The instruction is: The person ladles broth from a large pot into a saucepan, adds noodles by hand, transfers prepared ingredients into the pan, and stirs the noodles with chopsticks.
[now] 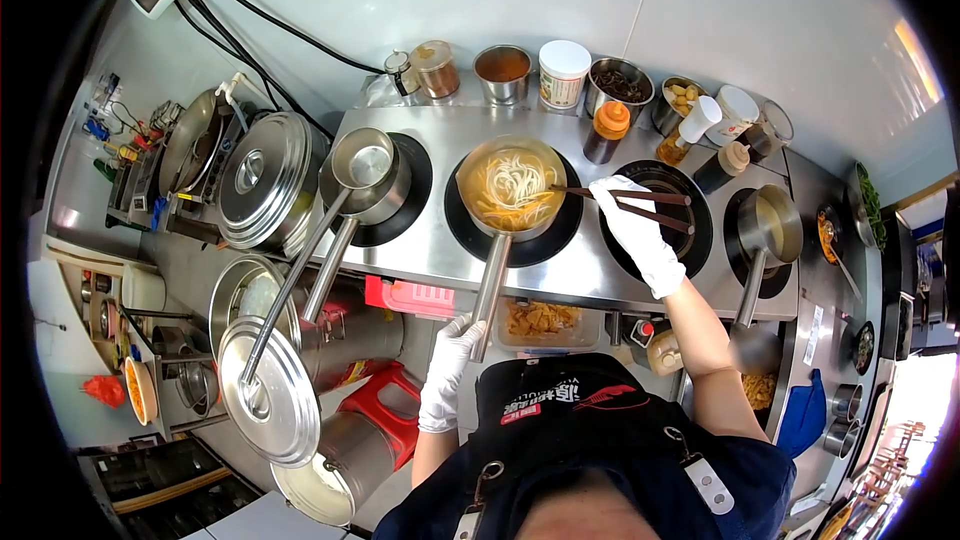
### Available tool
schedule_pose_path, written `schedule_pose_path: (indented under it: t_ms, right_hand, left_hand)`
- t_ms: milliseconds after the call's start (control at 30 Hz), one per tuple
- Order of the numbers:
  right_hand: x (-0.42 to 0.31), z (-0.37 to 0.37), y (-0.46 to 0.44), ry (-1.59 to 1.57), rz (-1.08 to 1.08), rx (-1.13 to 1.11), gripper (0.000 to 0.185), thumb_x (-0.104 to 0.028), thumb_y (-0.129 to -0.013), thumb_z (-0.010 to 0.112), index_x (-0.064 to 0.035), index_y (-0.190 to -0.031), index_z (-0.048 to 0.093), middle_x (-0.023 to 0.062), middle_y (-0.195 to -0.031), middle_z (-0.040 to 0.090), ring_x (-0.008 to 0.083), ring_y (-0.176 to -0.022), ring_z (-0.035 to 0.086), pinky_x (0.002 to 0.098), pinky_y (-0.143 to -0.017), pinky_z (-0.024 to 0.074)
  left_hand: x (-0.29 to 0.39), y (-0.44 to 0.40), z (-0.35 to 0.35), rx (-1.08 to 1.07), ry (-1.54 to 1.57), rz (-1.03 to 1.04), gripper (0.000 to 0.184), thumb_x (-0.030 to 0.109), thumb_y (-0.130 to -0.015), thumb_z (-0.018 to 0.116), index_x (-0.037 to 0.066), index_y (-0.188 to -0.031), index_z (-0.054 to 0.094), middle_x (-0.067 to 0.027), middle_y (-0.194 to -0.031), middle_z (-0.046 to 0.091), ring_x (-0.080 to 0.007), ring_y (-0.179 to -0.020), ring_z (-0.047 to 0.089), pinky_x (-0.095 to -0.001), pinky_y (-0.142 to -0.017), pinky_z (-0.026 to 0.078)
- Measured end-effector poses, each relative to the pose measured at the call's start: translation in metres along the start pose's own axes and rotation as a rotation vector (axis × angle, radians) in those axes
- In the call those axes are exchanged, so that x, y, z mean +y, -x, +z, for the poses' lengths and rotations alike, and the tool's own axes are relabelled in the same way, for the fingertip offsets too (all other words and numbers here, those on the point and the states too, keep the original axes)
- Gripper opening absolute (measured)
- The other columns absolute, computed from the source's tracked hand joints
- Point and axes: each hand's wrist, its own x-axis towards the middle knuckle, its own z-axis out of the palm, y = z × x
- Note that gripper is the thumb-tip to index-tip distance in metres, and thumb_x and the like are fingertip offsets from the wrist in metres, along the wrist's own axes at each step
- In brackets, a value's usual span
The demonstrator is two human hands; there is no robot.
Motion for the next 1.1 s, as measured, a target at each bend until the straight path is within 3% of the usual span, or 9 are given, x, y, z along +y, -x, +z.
schedule_pose_path:
  t_ms: [133,333,467,533,633,767,1100]
  right_hand:
    - [-0.001,-0.002,0.000,0.015,0.002,-0.030,0.006,-0.005,-0.087,0.059,-0.0005,-0.088,0.061,0.0064,-0.082,0.063,0.0170,-0.077,0.061,0.0265,-0.068,0.0487]
    - [-0.035,-0.012,0.002,-0.072,0.042,0.103,0.007,-0.006,-0.087,0.059,0.0008,-0.087,0.062,0.0082,-0.083,0.064,0.0181,-0.076,0.062,0.0274,-0.068,0.0491]
    - [-0.042,-0.002,0.004,-0.259,0.242,-0.045,0.013,-0.014,-0.089,0.058,-0.0015,-0.089,0.062,0.0074,-0.080,0.063,0.0186,-0.073,0.060,0.0297,-0.067,0.0468]
    - [-0.031,0.024,0.006,-0.347,0.136,-0.016,0.013,-0.012,-0.088,0.060,0.0006,-0.091,0.061,0.0078,-0.081,0.063,0.0158,-0.076,0.061,0.0283,-0.070,0.0474]
    - [-0.028,0.038,0.005,-0.462,0.182,-0.081,0.014,-0.012,-0.088,0.060,0.0017,-0.092,0.061,0.0077,-0.087,0.064,0.0146,-0.081,0.060,0.0279,-0.073,0.0474]
    - [-0.017,0.014,-0.001,-0.372,0.177,0.077,0.012,-0.009,-0.087,0.062,0.0013,-0.091,0.066,0.0068,-0.076,0.067,0.0127,-0.071,0.063,0.0233,-0.065,0.0490]
    - [-0.013,0.007,-0.001,-0.330,0.195,0.130,0.012,-0.011,-0.086,0.064,-0.0008,-0.093,0.066,0.0070,-0.087,0.068,0.0138,-0.081,0.064,0.0260,-0.073,0.0505]
  left_hand:
    - [-0.004,-0.001,-0.003,-0.012,-0.029,0.015,0.028,0.019,-0.088,0.063,0.000,-0.108,0.061,-0.0057,-0.087,0.067,-0.0110,-0.067,0.061,-0.0221,-0.061,0.048]
    - [-0.008,-0.003,-0.003,0.014,-0.016,0.010,0.027,0.020,-0.088,0.063,0.000,-0.107,0.061,-0.0057,-0.087,0.067,-0.0111,-0.066,0.061,-0.0221,-0.060,0.048]
    - [-0.004,-0.001,0.000,0.028,0.026,-0.017,0.031,0.015,-0.087,0.064,-0.003,-0.112,0.059,-0.0034,-0.083,0.064,-0.0093,-0.064,0.059,-0.0199,-0.057,0.045]
    - [-0.003,-0.001,-0.001,0.021,0.017,-0.017,0.031,0.015,-0.087,0.064,-0.003,-0.111,0.059,-0.0036,-0.083,0.064,-0.0095,-0.064,0.059,-0.0202,-0.057,0.046]
    - [-0.005,-0.003,-0.003,0.008,-0.015,-0.013,0.029,0.018,-0.088,0.063,-0.001,-0.109,0.060,-0.0049,-0.086,0.066,-0.0102,-0.066,0.060,-0.0214,-0.060,0.047]
    - [-0.006,-0.003,-0.003,0.016,-0.033,-0.003,0.027,0.019,-0.089,0.061,-0.001,-0.107,0.061,-0.0056,-0.087,0.067,-0.0104,-0.067,0.060,-0.0219,-0.062,0.048]
    - [0.002,-0.001,-0.005,0.034,-0.106,0.000,0.024,0.017,-0.089,0.059,-0.001,-0.105,0.063,-0.0042,-0.083,0.067,-0.0079,-0.062,0.057,-0.0205,-0.056,0.044]
